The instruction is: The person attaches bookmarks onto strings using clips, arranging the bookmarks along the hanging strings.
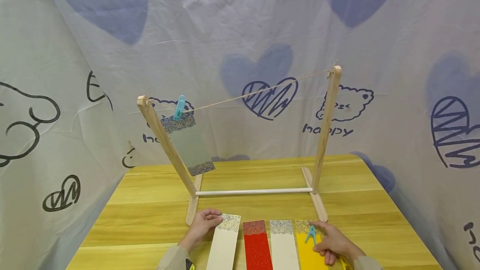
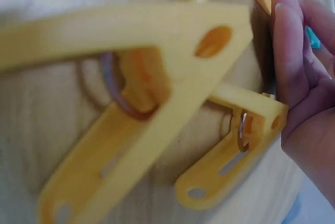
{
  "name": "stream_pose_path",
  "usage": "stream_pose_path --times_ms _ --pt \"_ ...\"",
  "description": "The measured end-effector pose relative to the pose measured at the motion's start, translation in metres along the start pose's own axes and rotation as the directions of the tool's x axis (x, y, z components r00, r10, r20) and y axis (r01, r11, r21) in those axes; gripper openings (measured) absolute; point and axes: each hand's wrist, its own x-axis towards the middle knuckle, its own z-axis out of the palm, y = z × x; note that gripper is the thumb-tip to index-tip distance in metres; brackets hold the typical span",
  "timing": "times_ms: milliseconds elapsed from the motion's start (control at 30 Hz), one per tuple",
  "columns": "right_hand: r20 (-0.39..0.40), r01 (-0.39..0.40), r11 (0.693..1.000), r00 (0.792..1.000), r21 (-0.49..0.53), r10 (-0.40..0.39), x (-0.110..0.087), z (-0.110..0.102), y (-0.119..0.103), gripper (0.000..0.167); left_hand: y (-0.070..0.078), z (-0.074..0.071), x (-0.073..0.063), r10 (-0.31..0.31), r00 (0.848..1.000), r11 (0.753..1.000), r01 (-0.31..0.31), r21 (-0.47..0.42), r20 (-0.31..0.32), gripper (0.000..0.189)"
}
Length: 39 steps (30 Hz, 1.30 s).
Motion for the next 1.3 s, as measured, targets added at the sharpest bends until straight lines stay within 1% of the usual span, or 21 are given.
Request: stream_pose_path --times_ms 133,200,267,333,400,533,600,667,733,800,867,1033,1133,1200,1233,1300 --pt "-0.056 0.012 0.998 0.998 0.055 -0.009 0.0 -0.001 0.001 0.079 -0.001 -0.001 0.0 0.016 1.0 1.0 -0.016 -0.008 0.014 0.017" --pt "-0.076 0.049 0.994 0.996 0.102 -0.041 0.0 -0.003 0.002 0.077 -0.001 -0.002 0.0 0.018 1.0 1.0 -0.017 -0.012 0.018 0.017" --pt "-0.066 0.105 0.981 0.993 0.162 -0.096 0.001 -0.004 0.003 0.074 -0.001 -0.002 0.0 0.015 1.0 1.0 -0.015 -0.02 0.016 0.018" --pt "-0.038 0.158 0.96 0.987 0.231 -0.153 0.002 -0.006 0.004 0.067 -0.001 -0.002 0.0 0.011 1.0 1.0 -0.011 -0.026 0.012 0.019" --pt "-0.004 0.192 0.933 0.98 0.305 -0.201 0.002 -0.007 0.004 0.062 0.0 -0.002 -0.001 0.012 1.0 1.0 -0.012 -0.028 0.009 0.019" --pt "0.049 0.237 0.876 0.958 0.42 -0.283 0.003 -0.008 0.003 0.061 0.003 -0.001 -0.003 0.027 1.0 0.999 -0.026 -0.02 0.011 0.02" --pt "0.057 0.256 0.858 0.948 0.446 -0.312 0.004 -0.007 0.001 0.062 0.003 -0.001 -0.003 0.029 1.0 0.999 -0.029 -0.018 0.009 0.02" --pt "0.053 0.265 0.847 0.944 0.46 -0.325 0.004 -0.007 -0.001 0.062 0.004 -0.001 -0.003 0.03 1.0 0.999 -0.03 -0.016 0.005 0.021" --pt "0.042 0.265 0.845 0.946 0.465 -0.32 0.005 -0.007 -0.003 0.06 0.004 -0.001 -0.003 0.025 1.0 1.0 -0.025 -0.017 -0.001 0.021" --pt "0.032 0.243 0.846 0.956 0.474 -0.292 0.006 -0.005 -0.006 0.057 0.005 -0.001 -0.003 0.022 1.0 1.0 -0.022 -0.016 -0.003 0.021" --pt "0.033 0.224 0.841 0.961 0.492 -0.276 0.006 -0.003 -0.008 0.052 0.005 -0.001 -0.003 0.017 1.0 1.0 -0.017 -0.019 -0.001 0.02" --pt "0.044 0.201 0.81 0.962 0.551 -0.269 0.008 0.0 -0.012 0.043 0.007 0.0 -0.004 0.012 1.0 1.0 -0.012 -0.024 0.002 0.02" --pt "0.041 0.199 0.811 0.964 0.55 -0.264 0.008 0.001 -0.014 0.041 0.008 0.0 -0.004 0.016 1.0 1.0 -0.016 -0.024 0.001 0.021" --pt "0.03 0.199 0.824 0.967 0.531 -0.252 0.009 0.0 -0.016 0.04 0.009 0.0 -0.004 0.022 1.0 0.999 -0.022 -0.03 0.004 0.021" --pt "0.018 0.199 0.836 0.97 0.512 -0.242 0.009 0.001 -0.017 0.04 0.01 0.0 -0.004 0.029 1.0 0.999 -0.028 -0.029 0.008 0.021" --pt "-0.02 0.194 0.873 0.978 0.448 -0.207 0.01 0.001 -0.02 0.038 0.012 0.001 -0.004 0.034 0.999 0.999 -0.034 -0.033 0.01 0.019"
